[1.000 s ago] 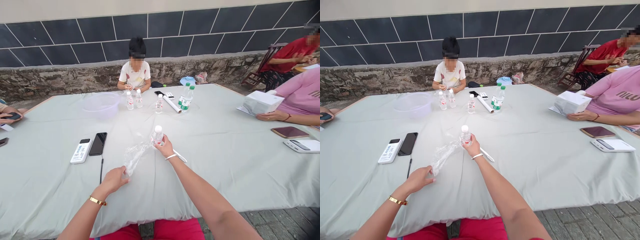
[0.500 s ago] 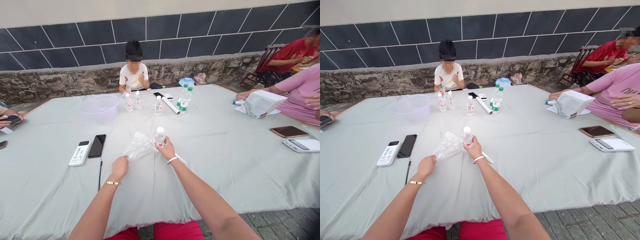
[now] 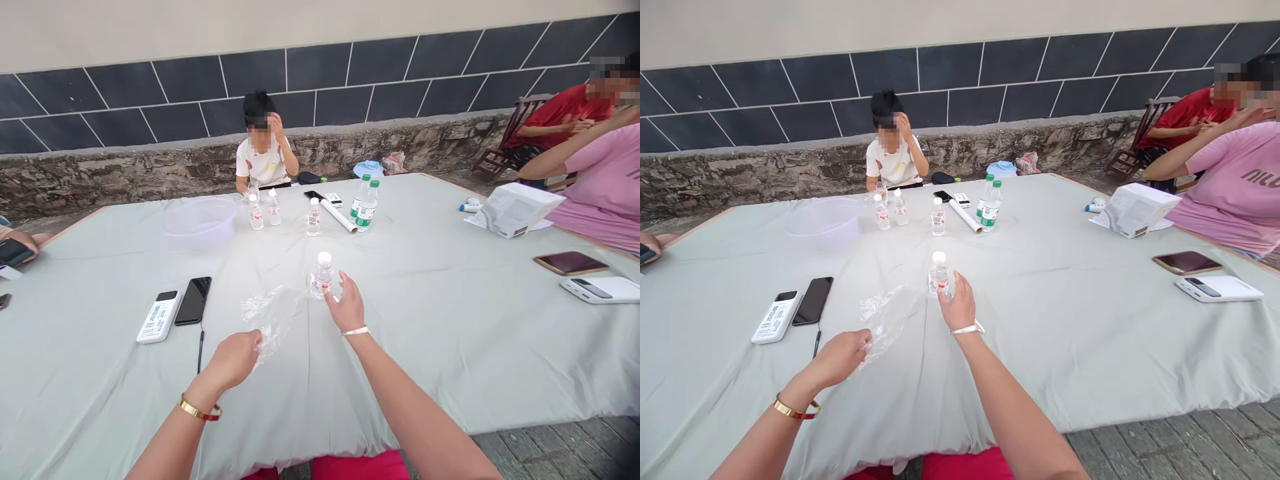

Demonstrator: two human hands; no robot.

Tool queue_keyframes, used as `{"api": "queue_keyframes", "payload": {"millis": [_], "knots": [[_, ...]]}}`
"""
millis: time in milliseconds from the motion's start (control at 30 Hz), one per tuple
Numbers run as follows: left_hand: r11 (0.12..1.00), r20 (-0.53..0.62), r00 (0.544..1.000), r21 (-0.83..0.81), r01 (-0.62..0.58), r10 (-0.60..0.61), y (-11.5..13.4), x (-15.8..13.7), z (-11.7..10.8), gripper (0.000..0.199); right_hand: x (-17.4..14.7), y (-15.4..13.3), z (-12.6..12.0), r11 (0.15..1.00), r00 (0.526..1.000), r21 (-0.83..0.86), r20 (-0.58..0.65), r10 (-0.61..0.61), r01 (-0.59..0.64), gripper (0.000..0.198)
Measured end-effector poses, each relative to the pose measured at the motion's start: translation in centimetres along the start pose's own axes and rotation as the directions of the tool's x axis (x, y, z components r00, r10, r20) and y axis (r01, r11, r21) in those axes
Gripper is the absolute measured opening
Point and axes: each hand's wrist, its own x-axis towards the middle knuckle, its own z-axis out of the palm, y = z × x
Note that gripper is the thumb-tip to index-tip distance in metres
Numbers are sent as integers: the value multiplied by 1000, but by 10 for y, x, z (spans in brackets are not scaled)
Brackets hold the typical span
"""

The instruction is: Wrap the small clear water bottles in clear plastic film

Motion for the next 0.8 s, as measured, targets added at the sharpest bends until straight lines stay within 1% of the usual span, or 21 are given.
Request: {"api": "queue_keyframes", "payload": {"millis": [33,67,100,133,200,233,267,333,367,400,433,467,500,533,567,600,633,700,733,767,800], "knots": [[996,25,999,-87,-34,37,7,-1,-1,12,-14,-11,-4,995,997,72,25,-66,64,53],[974,67,993,-213,-79,95,13,-3,-3,11,-27,-23,-7,973,977,180,133,-168,143,50],[924,104,980,-364,-119,167,18,-5,-6,9,-38,-34,-8,932,910,292,288,-298,213,50],[846,115,966,-514,-142,231,21,-6,-10,10,-47,-44,-7,888,813,397,423,-400,230,50],[648,39,964,-747,-146,262,26,-8,-17,15,-59,-59,0,812,608,570,604,-515,121,52],[553,-28,976,-821,-145,215,26,-8,-20,18,-63,-62,5,793,540,608,658,-525,29,50],[469,-96,986,-870,-151,138,24,-7,-22,21,-66,-63,11,787,498,614,702,-509,-61,47],[359,-200,978,-918,-167,-58,19,-1,-20,26,-74,-60,25,821,467,540,783,-410,-185,35],[348,-251,955,-919,-184,-157,14,4,-17,28,-79,-57,31,855,464,472,820,-335,-216,27],[384,-311,916,-901,-201,-252,10,9,-13,30,-85,-54,36,887,467,397,846,-256,-234,18],[467,-385,863,-860,-207,-326,5,15,-7,30,-90,-52,39,913,473,331,860,-188,-238,9],[582,-466,806,-790,-194,-364,0,19,-1,29,-94,-50,41,934,482,282,864,-148,-220,4],[706,-541,761,-690,-158,-357,-4,23,6,26,-96,-50,39,953,496,252,858,-138,-170,5],[814,-586,748,-571,-109,-311,-8,26,11,23,-96,-52,36,967,520,238,840,-156,-94,6],[888,-586,773,-455,-63,-245,-11,28,16,19,-93,-54,31,973,562,232,806,-188,-8,8],[927,-539,822,-373,-39,-182,-13,29,20,17,-88,-57,25,972,613,228,759,-218,63,8],[937,-455,881,-348,-40,-132,-14,29,23,17,-81,-61,19,969,669,224,707,-232,99,8],[872,-247,967,-486,-64,-66,-13,27,26,18,-65,-65,11,966,773,253,603,-198,50,7],[785,-167,985,-615,-74,-37,-11,26,26,17,-59,-66,10,958,808,287,565,-165,-5,9],[666,-126,992,-741,-86,-12,-9,26,27,16,-56,-65,12,945,829,323,543,-137,-55,11],[537,-123,992,-837,-103,-1,-6,27,28,17,-54,-64,16,930,838,356,532,-120,-93,14]]}}
